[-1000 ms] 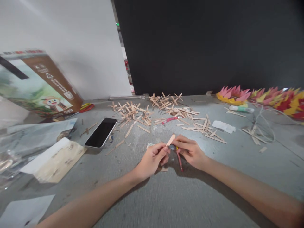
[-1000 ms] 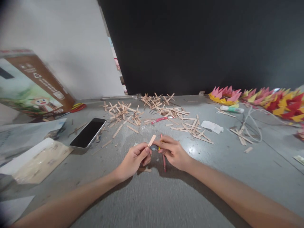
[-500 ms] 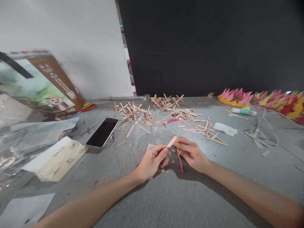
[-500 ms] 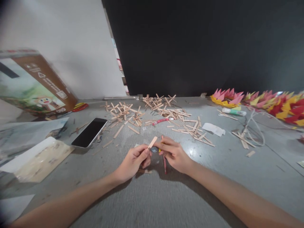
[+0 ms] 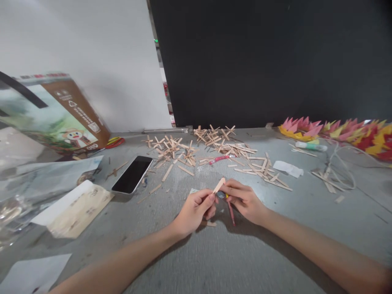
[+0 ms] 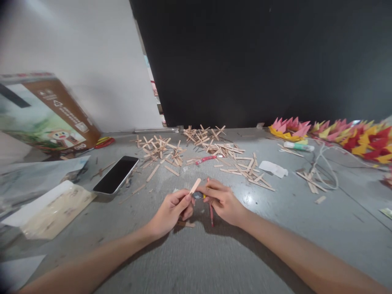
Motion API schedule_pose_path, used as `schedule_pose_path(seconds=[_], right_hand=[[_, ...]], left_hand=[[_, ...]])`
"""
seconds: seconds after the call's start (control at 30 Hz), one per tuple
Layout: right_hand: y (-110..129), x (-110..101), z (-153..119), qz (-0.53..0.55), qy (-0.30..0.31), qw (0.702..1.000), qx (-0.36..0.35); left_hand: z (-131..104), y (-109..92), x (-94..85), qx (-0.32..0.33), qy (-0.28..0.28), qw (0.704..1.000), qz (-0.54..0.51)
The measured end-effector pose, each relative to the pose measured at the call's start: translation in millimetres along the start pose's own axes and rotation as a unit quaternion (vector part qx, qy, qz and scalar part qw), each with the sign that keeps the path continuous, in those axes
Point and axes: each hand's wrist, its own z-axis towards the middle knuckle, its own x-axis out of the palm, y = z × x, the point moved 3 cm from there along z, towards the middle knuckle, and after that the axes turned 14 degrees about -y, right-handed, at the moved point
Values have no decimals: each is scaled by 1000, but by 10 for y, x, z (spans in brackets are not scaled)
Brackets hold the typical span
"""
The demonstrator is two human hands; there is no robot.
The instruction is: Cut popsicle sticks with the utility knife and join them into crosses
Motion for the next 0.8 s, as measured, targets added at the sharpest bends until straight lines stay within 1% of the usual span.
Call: schedule_pose_path(seconds=[0.27, 0.47, 0.63, 0.8], right_hand=[[-36, 8, 6, 6, 7, 1000, 22], [-8, 11, 34, 11, 5, 1000, 15], [3, -5, 44, 11, 6, 999, 33], [-2, -2, 41, 6, 3, 1000, 26]], left_hand=[[29, 14, -3, 1, 0, 1000, -5], [42, 19, 9, 1, 9, 1000, -4], [34, 42, -7, 12, 3, 1000, -13], [26, 45, -19, 15, 6, 1000, 1]])
